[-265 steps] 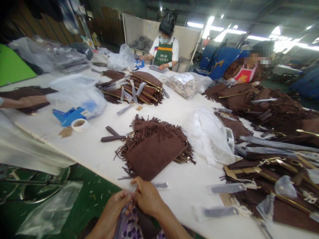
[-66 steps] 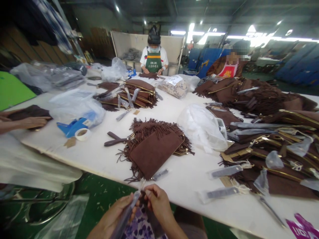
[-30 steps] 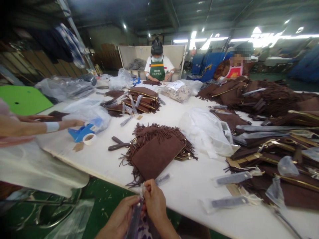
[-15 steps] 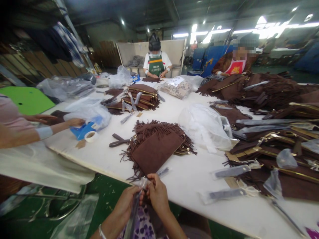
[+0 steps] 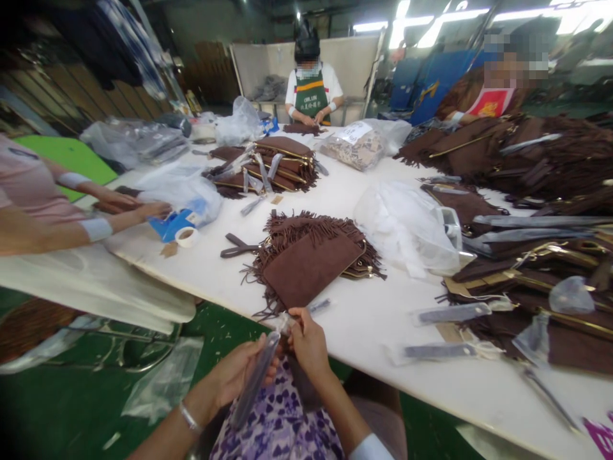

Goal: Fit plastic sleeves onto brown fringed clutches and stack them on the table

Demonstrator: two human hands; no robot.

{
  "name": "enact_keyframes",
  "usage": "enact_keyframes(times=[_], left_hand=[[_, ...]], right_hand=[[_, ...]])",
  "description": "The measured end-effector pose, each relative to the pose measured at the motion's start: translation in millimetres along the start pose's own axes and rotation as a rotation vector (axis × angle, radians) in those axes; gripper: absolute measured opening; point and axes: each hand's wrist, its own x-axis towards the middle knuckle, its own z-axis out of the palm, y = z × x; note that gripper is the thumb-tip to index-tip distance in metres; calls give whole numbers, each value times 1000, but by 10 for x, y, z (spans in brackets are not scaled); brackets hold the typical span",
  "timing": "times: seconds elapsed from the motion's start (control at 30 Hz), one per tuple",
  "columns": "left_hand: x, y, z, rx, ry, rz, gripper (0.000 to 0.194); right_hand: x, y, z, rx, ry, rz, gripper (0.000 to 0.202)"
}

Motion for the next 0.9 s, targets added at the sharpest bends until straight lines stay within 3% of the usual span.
enact_keyframes(times=[0.23, 0.53, 0.77, 0.9], left_hand=[[-271, -176, -184, 109, -67, 82, 35], [-228, -267, -290, 182, -48, 104, 37], [-277, -263, -267, 216, 20, 103, 42], [-149, -398, -446, 257, -31, 76, 54]], right_hand=[[27, -15, 17, 16, -6, 26, 28], [59, -3, 41, 48, 14, 46, 26], [63, -24, 43, 48, 7, 69, 25], [41, -45, 78, 50, 18, 54, 25]])
